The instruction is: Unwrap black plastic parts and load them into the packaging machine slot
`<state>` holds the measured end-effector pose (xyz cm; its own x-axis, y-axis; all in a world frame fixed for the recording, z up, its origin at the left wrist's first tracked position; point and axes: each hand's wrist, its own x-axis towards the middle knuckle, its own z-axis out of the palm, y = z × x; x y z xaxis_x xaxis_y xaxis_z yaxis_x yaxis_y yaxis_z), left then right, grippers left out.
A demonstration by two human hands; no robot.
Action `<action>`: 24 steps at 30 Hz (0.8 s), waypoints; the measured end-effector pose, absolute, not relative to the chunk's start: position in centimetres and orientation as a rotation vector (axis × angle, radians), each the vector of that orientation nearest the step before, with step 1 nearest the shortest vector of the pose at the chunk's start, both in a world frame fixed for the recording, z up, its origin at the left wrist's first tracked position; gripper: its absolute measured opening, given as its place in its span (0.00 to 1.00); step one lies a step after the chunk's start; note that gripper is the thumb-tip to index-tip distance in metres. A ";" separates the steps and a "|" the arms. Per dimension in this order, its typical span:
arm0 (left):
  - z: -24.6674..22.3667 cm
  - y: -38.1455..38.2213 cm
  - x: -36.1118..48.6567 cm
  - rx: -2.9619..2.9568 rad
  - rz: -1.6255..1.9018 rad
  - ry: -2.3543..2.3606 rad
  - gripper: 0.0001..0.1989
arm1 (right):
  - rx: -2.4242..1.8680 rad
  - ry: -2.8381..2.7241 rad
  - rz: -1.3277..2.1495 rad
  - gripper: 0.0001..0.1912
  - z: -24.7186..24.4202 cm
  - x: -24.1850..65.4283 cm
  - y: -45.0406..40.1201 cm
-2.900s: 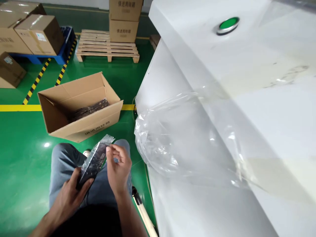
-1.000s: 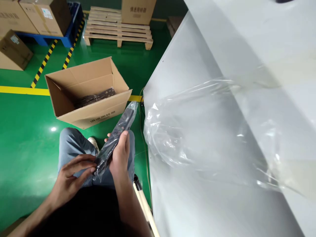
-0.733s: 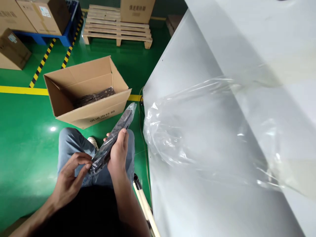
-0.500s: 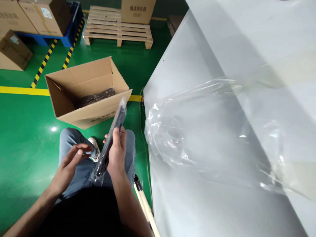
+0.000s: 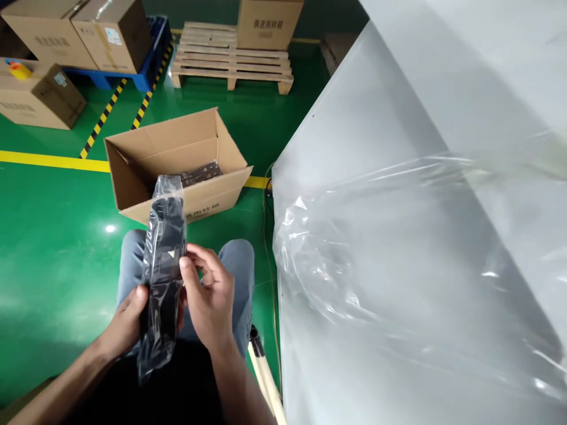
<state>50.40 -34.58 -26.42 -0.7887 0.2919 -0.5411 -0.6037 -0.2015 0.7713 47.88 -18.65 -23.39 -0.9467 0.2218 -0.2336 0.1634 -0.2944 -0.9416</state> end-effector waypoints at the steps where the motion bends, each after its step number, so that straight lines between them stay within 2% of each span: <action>1: -26.4 -34.7 50.5 -0.338 2.020 1.422 0.35 | -0.547 -1.813 2.504 0.17 -23.3 47.9 -18.6; 4: -26.2 -35.0 50.6 -0.284 2.003 1.293 0.40 | -0.617 -1.761 2.583 0.18 -23.0 47.9 -18.7; 8: -26.0 -35.0 50.3 -0.213 2.013 1.180 0.43 | -0.595 -1.750 2.601 0.13 -22.8 47.6 -18.4; 12: -25.9 -34.8 50.1 -0.162 2.055 1.099 0.43 | -0.568 -1.737 2.642 0.10 -22.5 47.5 -18.2; 20: -26.5 -34.7 50.7 -0.108 2.172 0.871 0.41 | -0.549 -1.748 2.617 0.12 -22.5 47.5 -18.2; 24: -26.6 -35.2 50.4 -0.133 2.123 0.842 0.42 | -0.526 -1.752 2.587 0.12 -22.9 47.8 -18.3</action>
<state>50.36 -35.20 -26.58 -0.6517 0.6640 -0.3666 -0.7348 -0.4327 0.5224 47.85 -18.30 -22.91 -0.9446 0.1617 -0.2857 0.2052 -0.3884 -0.8984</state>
